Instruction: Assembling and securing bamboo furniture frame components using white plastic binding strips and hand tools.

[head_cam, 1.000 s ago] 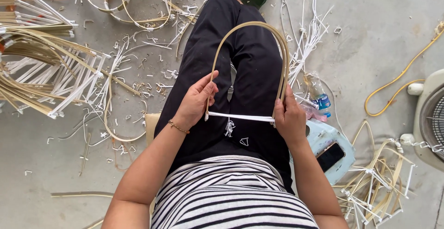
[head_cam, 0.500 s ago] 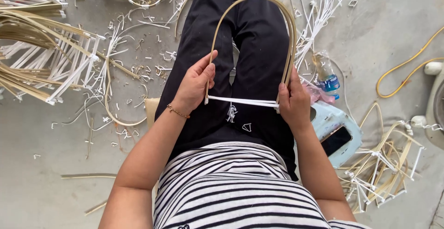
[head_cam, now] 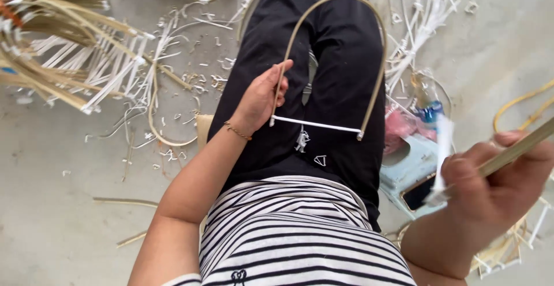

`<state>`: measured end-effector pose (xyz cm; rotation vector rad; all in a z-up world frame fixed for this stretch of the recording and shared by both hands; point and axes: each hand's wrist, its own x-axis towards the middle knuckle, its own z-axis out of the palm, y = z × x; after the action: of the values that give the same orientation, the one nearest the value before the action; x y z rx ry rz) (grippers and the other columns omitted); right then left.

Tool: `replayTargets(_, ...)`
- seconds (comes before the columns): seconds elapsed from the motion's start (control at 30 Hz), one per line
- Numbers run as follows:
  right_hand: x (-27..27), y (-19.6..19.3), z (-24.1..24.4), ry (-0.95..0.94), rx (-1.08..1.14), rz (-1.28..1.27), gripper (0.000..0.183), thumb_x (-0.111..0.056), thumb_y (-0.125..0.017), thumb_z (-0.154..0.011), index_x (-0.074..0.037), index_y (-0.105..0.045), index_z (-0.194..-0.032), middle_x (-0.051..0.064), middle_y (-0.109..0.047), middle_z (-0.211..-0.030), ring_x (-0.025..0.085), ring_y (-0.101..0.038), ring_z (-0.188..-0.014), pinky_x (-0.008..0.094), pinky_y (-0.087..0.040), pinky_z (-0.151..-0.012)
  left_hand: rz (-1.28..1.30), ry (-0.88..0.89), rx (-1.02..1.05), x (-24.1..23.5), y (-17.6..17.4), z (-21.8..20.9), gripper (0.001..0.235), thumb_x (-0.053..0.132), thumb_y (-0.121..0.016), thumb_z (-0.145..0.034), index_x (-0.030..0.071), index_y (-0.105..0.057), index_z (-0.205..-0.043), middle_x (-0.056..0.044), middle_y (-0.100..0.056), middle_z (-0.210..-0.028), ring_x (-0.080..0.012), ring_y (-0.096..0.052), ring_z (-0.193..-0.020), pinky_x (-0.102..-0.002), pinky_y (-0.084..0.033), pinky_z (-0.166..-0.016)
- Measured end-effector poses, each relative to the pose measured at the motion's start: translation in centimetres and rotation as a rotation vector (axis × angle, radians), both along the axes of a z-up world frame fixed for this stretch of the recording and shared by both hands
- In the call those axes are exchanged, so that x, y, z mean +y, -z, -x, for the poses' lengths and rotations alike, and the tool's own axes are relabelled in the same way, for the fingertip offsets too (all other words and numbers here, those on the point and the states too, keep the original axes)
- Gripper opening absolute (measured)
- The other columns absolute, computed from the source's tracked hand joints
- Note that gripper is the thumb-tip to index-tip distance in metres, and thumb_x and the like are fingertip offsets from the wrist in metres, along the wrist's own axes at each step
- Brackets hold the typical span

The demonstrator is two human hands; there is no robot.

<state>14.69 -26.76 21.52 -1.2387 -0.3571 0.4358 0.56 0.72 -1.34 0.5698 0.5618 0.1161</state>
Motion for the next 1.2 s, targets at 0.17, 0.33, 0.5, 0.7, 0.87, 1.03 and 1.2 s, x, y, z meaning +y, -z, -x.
replayTargets(0.17, 9.7, 2.0, 3.8, -0.559, -0.209, 1.008, 0.078, -0.014, -0.073, -0.091, -0.011, -0.029, -0.155, 0.002, -0.065, -0.065, 0.012, -0.059, -0.049, 0.029, -0.048, -0.048, 0.023, 0.023, -0.018, -0.1, -1.1, -0.1, 0.050, 0.037, -0.045, -0.111, 0.004, -0.053, -0.147, 0.003, -0.058, -0.089, -0.0052, -0.049, -0.074, -0.021, -0.042, -0.065)
replayTargets(0.33, 7.3, 6.3, 2.5, -0.507, -0.425, 0.848, 0.067, -0.020, -0.077, -0.093, -0.008, -0.043, -0.149, 0.004, -0.069, -0.089, 0.013, -0.066, -0.070, 0.028, -0.054, -0.065, 0.023, 0.019, -0.014, 0.0, -1.1, -0.1, 0.047, 0.032, -0.045, -0.110, 0.004, -0.052, -0.147, 0.002, -0.061, -0.088, -0.0046, -0.050, -0.072, -0.020, -0.041, -0.062)
replayTargets(0.5, 4.5, 7.5, -3.4, -0.042, -0.737, 1.047, 0.059, -0.029, -0.077, -0.089, 0.001, -0.059, -0.138, 0.011, -0.059, -0.082, 0.028, -0.057, -0.066, 0.038, -0.049, -0.061, 0.000, 0.020, -0.025, 0.0, -1.3, -0.6, 0.044, 0.026, -0.046, -0.110, 0.003, -0.053, -0.147, 0.002, -0.059, -0.086, -0.0038, -0.050, -0.072, -0.020, -0.041, -0.061)
replayTargets(0.7, 4.3, 9.5, -6.9, -0.143, -1.001, 1.303, 0.038, -0.040, -0.076, -0.098, -0.007, -0.068, -0.113, 0.013, -0.068, -0.095, 0.035, -0.068, -0.082, 0.045, -0.053, -0.069, -0.061, 0.052, 0.031, -0.6, -1.0, -0.5, 0.040, 0.017, -0.051, -0.109, 0.006, -0.053, -0.148, 0.005, -0.055, -0.084, -0.0012, -0.047, -0.070, -0.017, -0.038, -0.059)
replayTargets(0.87, 5.3, 6.9, -7.8, -0.327, -1.016, 1.536, 0.027, -0.035, -0.072, -0.100, -0.009, -0.067, -0.096, 0.008, -0.069, -0.085, 0.031, -0.070, -0.077, 0.043, -0.054, -0.066, -0.116, 0.006, 0.024, -0.7, -0.9, -0.3, 0.041, 0.016, -0.052, -0.108, 0.005, -0.054, -0.147, 0.004, -0.055, -0.084, -0.0018, -0.043, -0.066, -0.018, -0.037, -0.057)
replayTargets(1.03, 1.0, 3.7, -6.5, -0.297, -1.040, 1.401, 0.028, -0.024, -0.069, -0.102, -0.006, -0.069, -0.123, 0.012, -0.068, -0.096, 0.031, -0.068, -0.081, 0.042, -0.053, -0.068, -0.041, -0.075, -0.003, -0.3, -1.4, -0.1, 0.040, 0.015, -0.051, -0.108, 0.006, -0.053, -0.147, 0.001, -0.061, -0.087, -0.0051, -0.052, -0.071, -0.020, -0.045, -0.064)
replayTargets(1.2, -1.1, 6.8, -5.8, -0.221, -0.860, 1.309, 0.028, -0.015, -0.065, -0.103, -0.004, -0.070, -0.129, 0.015, -0.066, -0.100, 0.033, -0.066, -0.085, 0.043, -0.052, -0.074, -0.069, 0.001, 0.052, 0.1, -1.6, -0.8, 0.039, 0.013, -0.051, -0.107, 0.006, -0.054, -0.146, 0.000, -0.065, -0.090, -0.0065, -0.057, -0.074, -0.022, -0.050, -0.067)
